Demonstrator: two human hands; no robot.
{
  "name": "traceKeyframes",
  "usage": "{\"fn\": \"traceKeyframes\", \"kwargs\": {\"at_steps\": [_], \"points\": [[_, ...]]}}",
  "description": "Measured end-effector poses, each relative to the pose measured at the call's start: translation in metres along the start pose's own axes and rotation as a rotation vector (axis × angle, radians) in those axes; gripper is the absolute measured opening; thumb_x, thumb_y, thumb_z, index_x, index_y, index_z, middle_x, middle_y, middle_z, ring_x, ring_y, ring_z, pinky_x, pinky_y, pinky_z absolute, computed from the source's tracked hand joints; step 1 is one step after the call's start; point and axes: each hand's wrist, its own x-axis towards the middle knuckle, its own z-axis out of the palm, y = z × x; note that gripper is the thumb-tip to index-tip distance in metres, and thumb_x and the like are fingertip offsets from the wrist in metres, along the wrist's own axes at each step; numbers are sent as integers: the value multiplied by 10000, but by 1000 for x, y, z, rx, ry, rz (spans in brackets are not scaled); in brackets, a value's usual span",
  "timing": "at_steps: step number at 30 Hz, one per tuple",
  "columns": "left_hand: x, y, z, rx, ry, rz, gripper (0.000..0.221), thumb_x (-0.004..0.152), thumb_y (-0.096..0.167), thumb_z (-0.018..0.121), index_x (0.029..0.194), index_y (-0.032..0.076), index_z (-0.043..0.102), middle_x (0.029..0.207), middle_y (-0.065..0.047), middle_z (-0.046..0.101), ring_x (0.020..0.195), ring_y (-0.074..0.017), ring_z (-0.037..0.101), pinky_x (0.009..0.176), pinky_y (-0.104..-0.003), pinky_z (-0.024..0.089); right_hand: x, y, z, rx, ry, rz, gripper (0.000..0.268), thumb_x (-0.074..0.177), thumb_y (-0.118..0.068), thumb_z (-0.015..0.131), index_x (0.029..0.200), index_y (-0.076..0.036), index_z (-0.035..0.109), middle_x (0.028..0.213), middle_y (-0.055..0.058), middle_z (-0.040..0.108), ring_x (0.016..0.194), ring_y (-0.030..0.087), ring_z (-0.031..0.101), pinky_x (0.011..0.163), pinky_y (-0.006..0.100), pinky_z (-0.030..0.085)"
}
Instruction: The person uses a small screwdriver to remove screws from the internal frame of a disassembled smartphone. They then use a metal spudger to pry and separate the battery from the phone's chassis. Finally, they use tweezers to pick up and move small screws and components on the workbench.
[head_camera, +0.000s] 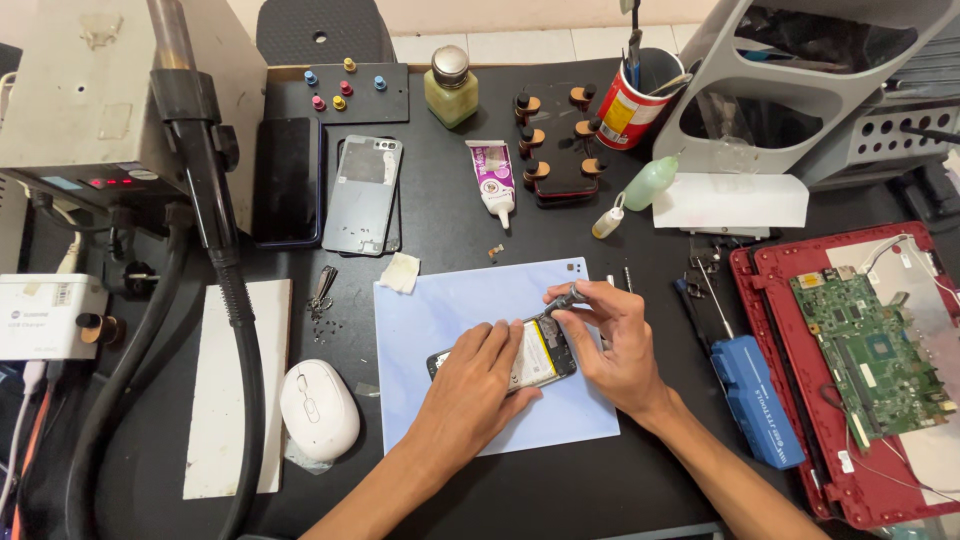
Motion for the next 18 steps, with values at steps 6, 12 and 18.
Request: {"fn": "traceKeyframes", "kwargs": {"at_steps": [6,12,18], "points": [[1,0,-1,-3,-22,-7,791,761,269,843,1350,-149,519,1256,-239,576,1184,-389,528,1021,-459,444,3,-1,6,-53,48,-35,516,954,141,657,1340,-63,382,1168,185,639,1107,246,708,932,347,638],[1,1,-1,-2,-22,-16,793,755,263,848,1350,-144,517,1274,-235,574,1190,-386,526,1016,-458,444,12,-3,11,-141,111,-53,548,913,124,741,1303,-60,403,1048,134,586,919,185,690,851,308,629],[1,2,-3,-8,-19,-17,785,761,266,847,1348,-139,520,1268,-230,575,1191,-386,528,1009,-460,448,26,-18,11,-330,89,-161,536,809,23,867,1156,-74,471,937,111,626,818,193,655,706,316,534]]}}
